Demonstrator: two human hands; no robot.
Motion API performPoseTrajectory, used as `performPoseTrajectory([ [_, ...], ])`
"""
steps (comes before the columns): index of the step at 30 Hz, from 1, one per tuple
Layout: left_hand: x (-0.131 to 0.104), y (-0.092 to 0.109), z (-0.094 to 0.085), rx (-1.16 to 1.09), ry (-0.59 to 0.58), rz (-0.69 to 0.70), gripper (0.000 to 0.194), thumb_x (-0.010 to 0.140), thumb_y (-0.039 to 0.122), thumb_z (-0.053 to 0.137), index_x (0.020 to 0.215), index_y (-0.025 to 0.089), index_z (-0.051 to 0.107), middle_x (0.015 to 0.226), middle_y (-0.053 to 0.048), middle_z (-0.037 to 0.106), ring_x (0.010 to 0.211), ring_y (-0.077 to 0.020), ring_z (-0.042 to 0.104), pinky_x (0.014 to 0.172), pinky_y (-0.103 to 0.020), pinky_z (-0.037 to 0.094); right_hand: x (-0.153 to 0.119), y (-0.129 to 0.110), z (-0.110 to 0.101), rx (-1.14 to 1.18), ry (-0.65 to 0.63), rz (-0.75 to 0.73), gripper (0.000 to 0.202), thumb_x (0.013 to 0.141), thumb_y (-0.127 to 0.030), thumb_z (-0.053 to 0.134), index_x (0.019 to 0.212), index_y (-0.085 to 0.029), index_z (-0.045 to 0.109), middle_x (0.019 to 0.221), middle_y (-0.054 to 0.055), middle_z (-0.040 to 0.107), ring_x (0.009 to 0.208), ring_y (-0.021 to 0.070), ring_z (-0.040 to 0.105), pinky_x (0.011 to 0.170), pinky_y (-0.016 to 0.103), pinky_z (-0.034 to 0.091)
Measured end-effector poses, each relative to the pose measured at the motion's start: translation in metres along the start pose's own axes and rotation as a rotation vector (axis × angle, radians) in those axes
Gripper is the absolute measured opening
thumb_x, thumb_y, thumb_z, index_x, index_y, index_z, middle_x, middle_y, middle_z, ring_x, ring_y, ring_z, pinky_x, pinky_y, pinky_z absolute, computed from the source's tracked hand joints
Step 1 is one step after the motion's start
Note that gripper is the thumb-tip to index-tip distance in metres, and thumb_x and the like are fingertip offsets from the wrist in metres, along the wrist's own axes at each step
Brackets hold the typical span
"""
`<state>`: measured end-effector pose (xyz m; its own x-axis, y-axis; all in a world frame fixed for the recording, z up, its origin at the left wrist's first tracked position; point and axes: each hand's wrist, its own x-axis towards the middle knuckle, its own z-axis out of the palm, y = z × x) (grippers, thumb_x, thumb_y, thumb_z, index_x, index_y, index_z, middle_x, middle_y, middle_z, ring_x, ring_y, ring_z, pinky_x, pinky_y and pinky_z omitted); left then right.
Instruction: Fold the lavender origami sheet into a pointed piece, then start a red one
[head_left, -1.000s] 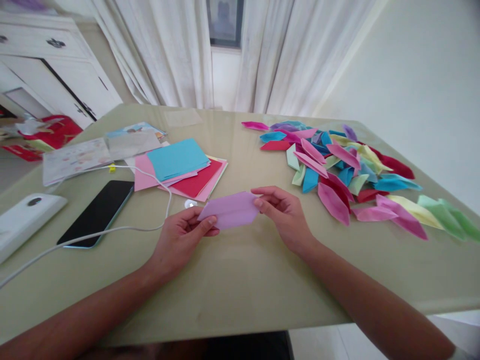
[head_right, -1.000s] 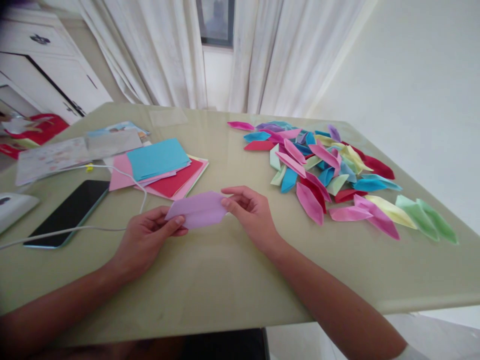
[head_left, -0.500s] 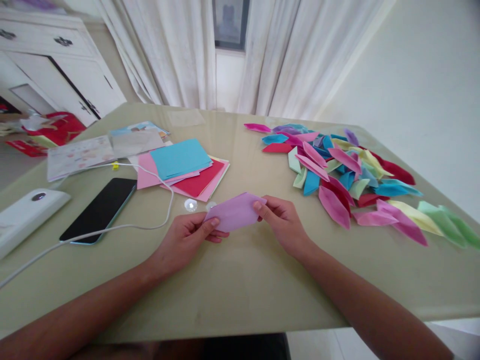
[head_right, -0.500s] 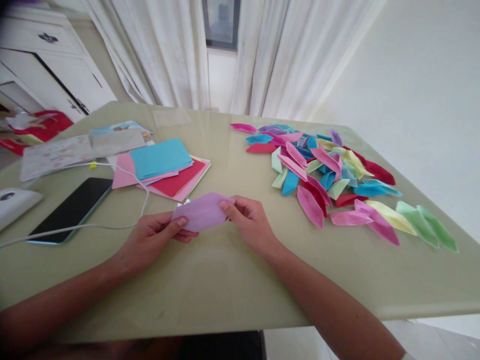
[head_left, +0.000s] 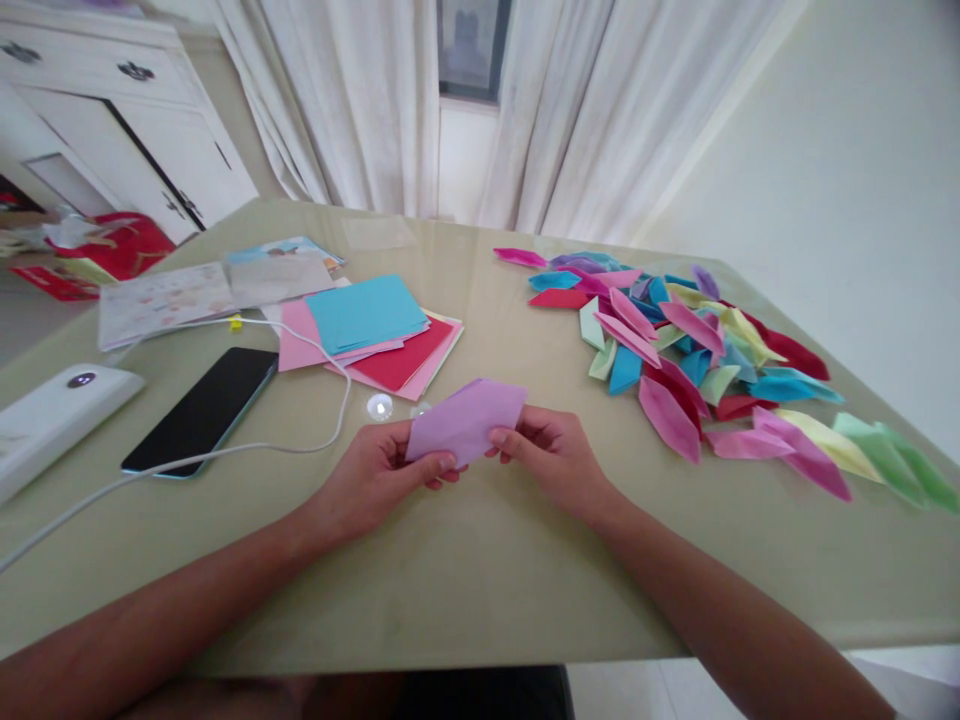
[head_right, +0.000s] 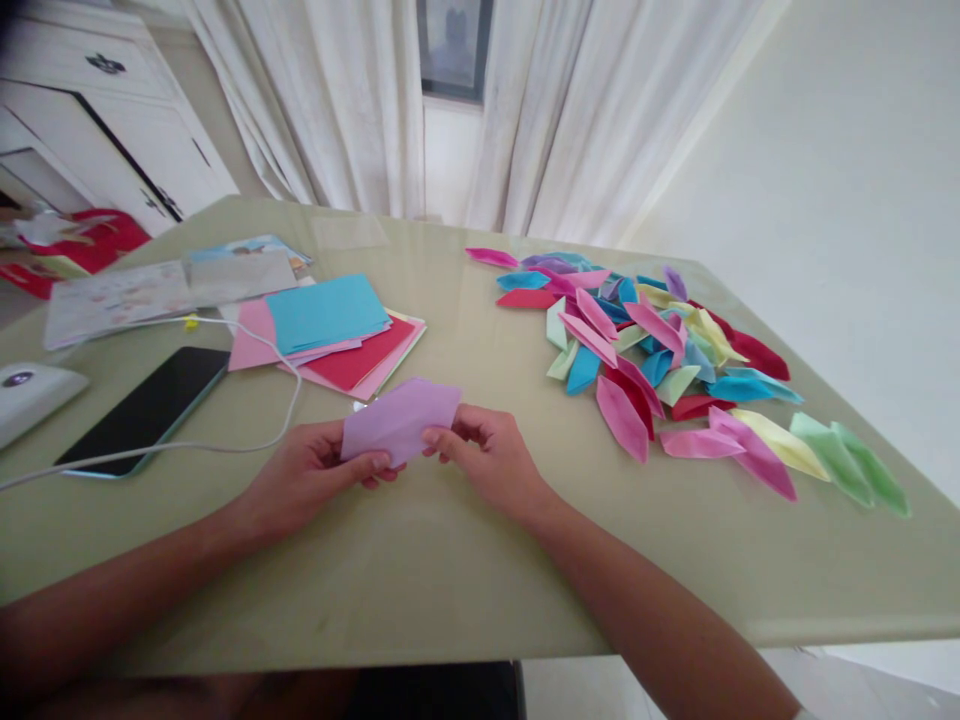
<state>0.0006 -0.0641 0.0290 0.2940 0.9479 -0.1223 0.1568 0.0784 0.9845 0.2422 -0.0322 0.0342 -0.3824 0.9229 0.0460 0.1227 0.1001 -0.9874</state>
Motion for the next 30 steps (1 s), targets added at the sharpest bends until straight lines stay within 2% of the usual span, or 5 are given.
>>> performPoseTrajectory([
  [6,0.001,0.0,0.0,0.017,-0.004,-0.006,0.026,0.087,0.045,0.081,0.093,0.02,0.083,0.082,-0.005,0.083,0.071,-0.0211,0.075,0.065,-0.029,0.062,-0.005,-0.003,0.003,-0.041,0.095,-0.007,0.048,0.102,-0.055,0.063,0.074,-0.018,0.076,0.069,0.005,0.074,0.06,0.014,0.059,0.059,0.026,0.047],
  [13,-0.003,-0.003,-0.001,0.112,-0.096,-0.005,0.029,0.09,0.047,0.078,0.084,0.019,0.08,0.077,-0.002,0.079,0.069,-0.0192,0.072,0.063,-0.025,0.055,-0.007,-0.007,-0.001,-0.039,0.162,-0.057,0.051,0.1,-0.055,0.066,0.065,-0.018,0.065,0.062,0.0,0.056,0.06,0.0136,0.051,0.057,0.027,0.039],
  [19,-0.003,-0.004,0.0,0.075,-0.124,-0.025,0.026,0.09,0.045,0.078,0.091,0.019,0.079,0.082,-0.002,0.081,0.075,-0.021,0.076,0.067,-0.026,0.058,-0.008,-0.007,-0.002,-0.04,0.169,-0.082,0.055,0.102,-0.057,0.061,0.062,-0.018,0.062,0.059,-0.001,0.052,0.058,0.0132,0.047,0.055,0.027,0.033],
  [27,0.0,0.0,-0.001,-0.04,-0.06,0.054,0.03,0.101,0.044,0.065,0.093,0.018,0.076,0.079,-0.005,0.081,0.072,-0.02,0.078,0.067,-0.028,0.063,-0.004,0.0,-0.004,-0.028,0.237,-0.059,0.057,0.103,-0.055,0.06,0.06,-0.019,0.057,0.058,-0.002,0.049,0.057,0.0123,0.043,0.057,0.028,0.03],
  [30,-0.001,-0.002,0.001,-0.097,-0.025,0.055,0.03,0.1,0.044,0.069,0.114,0.017,0.071,0.077,-0.004,0.081,0.069,-0.0198,0.079,0.064,-0.027,0.064,-0.003,0.003,-0.003,-0.003,0.251,-0.041,0.056,0.103,-0.054,0.061,0.06,-0.019,0.057,0.057,-0.003,0.049,0.057,0.0122,0.043,0.057,0.028,0.03],
])
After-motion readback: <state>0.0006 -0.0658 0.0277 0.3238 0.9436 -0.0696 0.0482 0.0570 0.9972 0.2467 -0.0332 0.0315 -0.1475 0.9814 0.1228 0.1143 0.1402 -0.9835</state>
